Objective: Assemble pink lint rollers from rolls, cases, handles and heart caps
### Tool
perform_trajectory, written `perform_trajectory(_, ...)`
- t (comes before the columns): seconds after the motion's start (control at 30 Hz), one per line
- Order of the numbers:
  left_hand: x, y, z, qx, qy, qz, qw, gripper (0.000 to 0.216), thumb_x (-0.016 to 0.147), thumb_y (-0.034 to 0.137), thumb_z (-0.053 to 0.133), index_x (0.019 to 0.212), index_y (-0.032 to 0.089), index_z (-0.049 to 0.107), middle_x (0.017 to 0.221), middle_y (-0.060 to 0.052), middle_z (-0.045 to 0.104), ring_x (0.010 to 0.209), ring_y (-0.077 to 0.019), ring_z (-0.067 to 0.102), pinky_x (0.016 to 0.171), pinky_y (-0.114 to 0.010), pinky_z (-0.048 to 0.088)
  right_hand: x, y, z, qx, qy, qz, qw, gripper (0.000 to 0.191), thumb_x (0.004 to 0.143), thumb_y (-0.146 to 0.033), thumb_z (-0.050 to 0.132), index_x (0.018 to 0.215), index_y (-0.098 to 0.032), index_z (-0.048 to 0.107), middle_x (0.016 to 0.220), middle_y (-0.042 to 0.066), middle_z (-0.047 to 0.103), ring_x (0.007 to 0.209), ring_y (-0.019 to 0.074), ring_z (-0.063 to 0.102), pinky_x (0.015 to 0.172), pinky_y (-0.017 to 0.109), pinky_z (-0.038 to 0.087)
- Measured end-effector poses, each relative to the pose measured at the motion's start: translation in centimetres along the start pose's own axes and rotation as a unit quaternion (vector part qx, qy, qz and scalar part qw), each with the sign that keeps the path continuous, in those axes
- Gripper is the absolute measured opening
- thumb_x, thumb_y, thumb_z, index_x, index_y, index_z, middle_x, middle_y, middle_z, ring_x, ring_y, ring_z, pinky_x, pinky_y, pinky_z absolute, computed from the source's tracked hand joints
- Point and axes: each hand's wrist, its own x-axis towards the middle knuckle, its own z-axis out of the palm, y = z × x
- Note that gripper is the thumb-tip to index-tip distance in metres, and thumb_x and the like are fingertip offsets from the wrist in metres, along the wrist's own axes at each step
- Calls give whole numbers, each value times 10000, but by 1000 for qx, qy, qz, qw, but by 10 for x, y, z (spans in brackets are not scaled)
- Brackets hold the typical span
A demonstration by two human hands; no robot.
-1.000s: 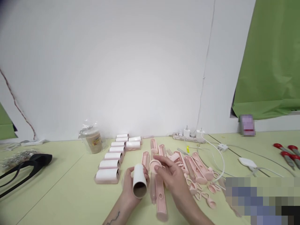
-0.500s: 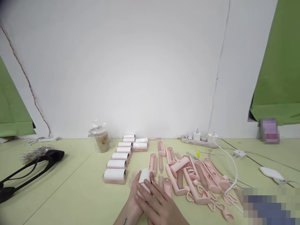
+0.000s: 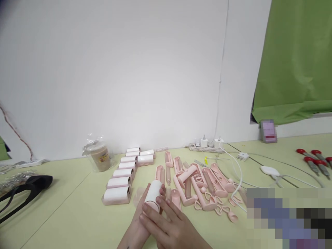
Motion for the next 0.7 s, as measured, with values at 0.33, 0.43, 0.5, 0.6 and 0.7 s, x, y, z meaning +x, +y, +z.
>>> perform_trajectory(0.33,-17,29,22,-44,15,-121,992,446,816,509,401,682,102,525,468,-3,525,365,-80,505,368,-157,413,7,-9,-7,5,53,-8,999,510,722,-54,414,1214,-178,468,1259,-33,501,1226,233,343,1060,393,150)
perform_trajectory(0.43,-23,41,23,-66,12,-35,997,475,826,557,324,668,131,464,485,24,471,338,-43,427,321,-129,379,6,-2,-14,136,95,133,977,482,771,-48,379,1229,-191,420,1137,19,601,1083,185,502,956,363,340)
perform_trajectory(0.5,-29,49,20,-66,12,29,997,439,853,518,295,673,143,437,530,23,473,346,-37,399,315,-133,384,5,11,-16,183,79,228,953,389,820,-99,370,1183,-204,463,1033,38,645,953,162,573,824,312,438)
perform_trajectory(0.6,-38,59,11,-37,21,100,994,387,878,457,280,682,152,418,554,30,457,347,-40,378,293,-140,375,8,35,-11,186,-48,327,925,284,817,-160,396,1020,-220,586,983,36,649,938,191,567,772,327,446)
perform_trajectory(0.7,-44,64,0,-10,51,147,988,358,892,415,263,700,154,414,567,35,446,350,-40,380,293,-141,375,15,49,-2,125,-187,372,901,275,765,-176,437,964,-195,626,986,68,628,957,242,538,774,363,418)
